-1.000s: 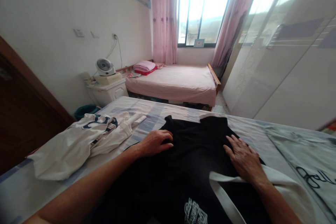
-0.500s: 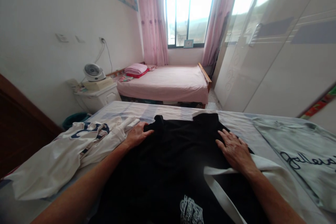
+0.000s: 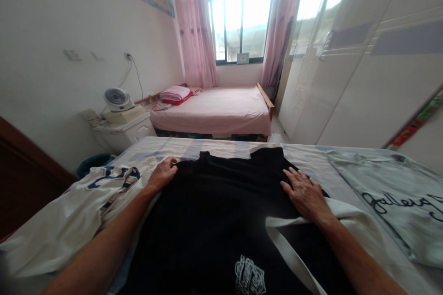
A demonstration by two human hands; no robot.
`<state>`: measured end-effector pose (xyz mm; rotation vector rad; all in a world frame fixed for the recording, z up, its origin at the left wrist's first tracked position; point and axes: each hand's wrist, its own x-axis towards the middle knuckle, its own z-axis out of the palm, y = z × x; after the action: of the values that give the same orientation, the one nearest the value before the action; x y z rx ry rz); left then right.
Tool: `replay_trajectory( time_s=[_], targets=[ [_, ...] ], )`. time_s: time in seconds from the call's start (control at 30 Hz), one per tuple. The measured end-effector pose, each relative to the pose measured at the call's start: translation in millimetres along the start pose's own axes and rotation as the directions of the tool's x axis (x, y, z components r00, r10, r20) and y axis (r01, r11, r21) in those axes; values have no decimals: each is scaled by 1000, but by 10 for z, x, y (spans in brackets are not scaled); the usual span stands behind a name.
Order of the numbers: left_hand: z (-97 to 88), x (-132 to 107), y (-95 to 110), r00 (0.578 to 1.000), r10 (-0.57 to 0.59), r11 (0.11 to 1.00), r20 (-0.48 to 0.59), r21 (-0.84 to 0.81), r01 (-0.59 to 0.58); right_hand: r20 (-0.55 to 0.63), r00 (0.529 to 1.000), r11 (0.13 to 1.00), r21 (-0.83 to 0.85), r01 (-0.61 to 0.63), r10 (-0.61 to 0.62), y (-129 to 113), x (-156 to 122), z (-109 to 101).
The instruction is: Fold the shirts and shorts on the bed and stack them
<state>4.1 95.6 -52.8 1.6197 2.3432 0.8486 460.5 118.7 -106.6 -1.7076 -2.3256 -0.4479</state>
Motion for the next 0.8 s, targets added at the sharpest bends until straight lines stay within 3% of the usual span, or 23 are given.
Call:
replay_trajectory(
  time_s=[0.07,0.2,0.4,0.5,0.67,0.73,0.8],
  targets=[
    [43,-42,21,994,109,987,9,114,-109,12,1000,1000,4,-2,2,-7,2,-8],
    [126,-86,52,963,270,945,9,190,-266,40,999,999,21,-27,27,-22,11,-34],
    [76,-59,15,982,160,971,-96,196,-139,78,993,994,49,-93,89,-60,21,-71],
    [45,-57,129,962,249,954,-114,197,-224,98,990,992,69,-110,103,-80,22,-94],
    [108,-48,549,947,316,930,63,180,-322,115,986,987,88,-134,124,-104,29,-132],
    [180,-8,699,958,246,950,146,159,-268,118,984,985,95,-143,131,-107,30,-135],
    [261,51,799,972,129,988,195,60,-143,118,984,984,104,-146,134,-108,30,-133]
  ],
)
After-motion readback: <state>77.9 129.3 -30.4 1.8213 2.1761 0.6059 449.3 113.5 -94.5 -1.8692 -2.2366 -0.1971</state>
